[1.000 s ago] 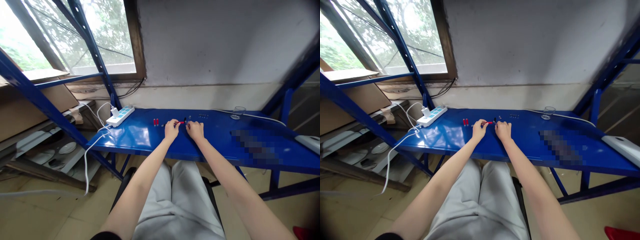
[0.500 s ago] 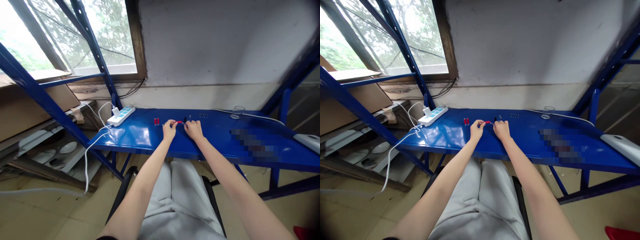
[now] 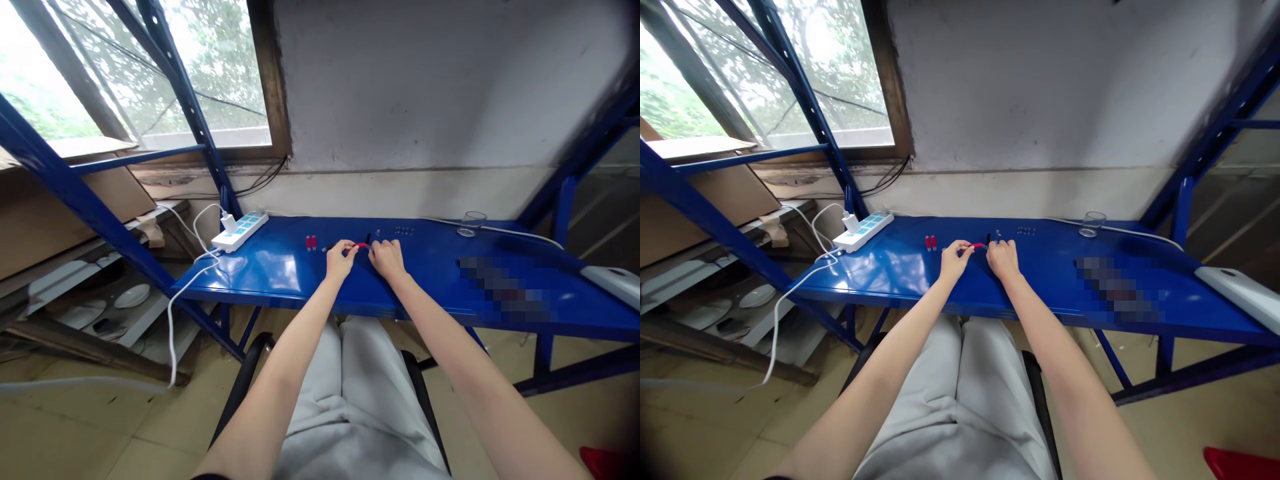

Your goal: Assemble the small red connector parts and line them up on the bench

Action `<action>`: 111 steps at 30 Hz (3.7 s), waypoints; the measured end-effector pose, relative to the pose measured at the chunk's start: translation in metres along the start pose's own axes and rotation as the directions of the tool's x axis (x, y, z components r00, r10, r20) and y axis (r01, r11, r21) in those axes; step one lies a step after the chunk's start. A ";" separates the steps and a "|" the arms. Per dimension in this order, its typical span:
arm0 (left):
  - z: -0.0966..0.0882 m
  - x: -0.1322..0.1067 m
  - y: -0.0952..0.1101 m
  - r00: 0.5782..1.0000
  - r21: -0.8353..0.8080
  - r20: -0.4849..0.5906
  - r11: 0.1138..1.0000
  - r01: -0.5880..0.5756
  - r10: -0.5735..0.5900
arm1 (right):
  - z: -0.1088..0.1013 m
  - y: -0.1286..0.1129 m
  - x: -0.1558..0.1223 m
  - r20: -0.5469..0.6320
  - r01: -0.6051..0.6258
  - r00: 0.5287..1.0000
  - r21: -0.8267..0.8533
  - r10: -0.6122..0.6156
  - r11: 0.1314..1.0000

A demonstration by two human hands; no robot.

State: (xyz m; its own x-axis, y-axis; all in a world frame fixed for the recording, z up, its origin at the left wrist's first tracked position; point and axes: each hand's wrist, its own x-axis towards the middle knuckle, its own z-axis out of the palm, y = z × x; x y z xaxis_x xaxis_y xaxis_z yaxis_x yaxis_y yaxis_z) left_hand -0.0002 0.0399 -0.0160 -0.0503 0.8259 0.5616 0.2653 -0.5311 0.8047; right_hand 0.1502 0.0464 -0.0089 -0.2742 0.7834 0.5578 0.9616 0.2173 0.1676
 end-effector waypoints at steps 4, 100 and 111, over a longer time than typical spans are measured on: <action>-0.001 -0.002 0.002 1.000 0.015 0.000 1.000 -0.015 0.015 | -0.002 -0.001 -0.001 -0.041 0.009 0.999 -0.029 -0.010 1.000; -0.081 -0.009 -0.001 0.878 -0.180 -0.363 0.948 0.263 -0.313 | 0.018 -0.061 0.044 0.398 -0.364 0.908 0.602 0.128 0.710; -0.028 -0.026 0.038 0.964 0.326 0.219 0.920 -0.219 0.152 | 0.005 0.019 -0.004 0.049 -0.274 0.949 0.614 0.311 0.740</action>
State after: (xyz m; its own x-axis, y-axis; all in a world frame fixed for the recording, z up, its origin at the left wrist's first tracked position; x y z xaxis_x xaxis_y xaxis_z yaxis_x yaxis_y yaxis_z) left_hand -0.0162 -0.0070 0.0053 0.2025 0.7564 0.6219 0.5690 -0.6078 0.5539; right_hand 0.1692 0.0502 -0.0121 0.0397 0.8394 0.5421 0.7928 0.3037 -0.5284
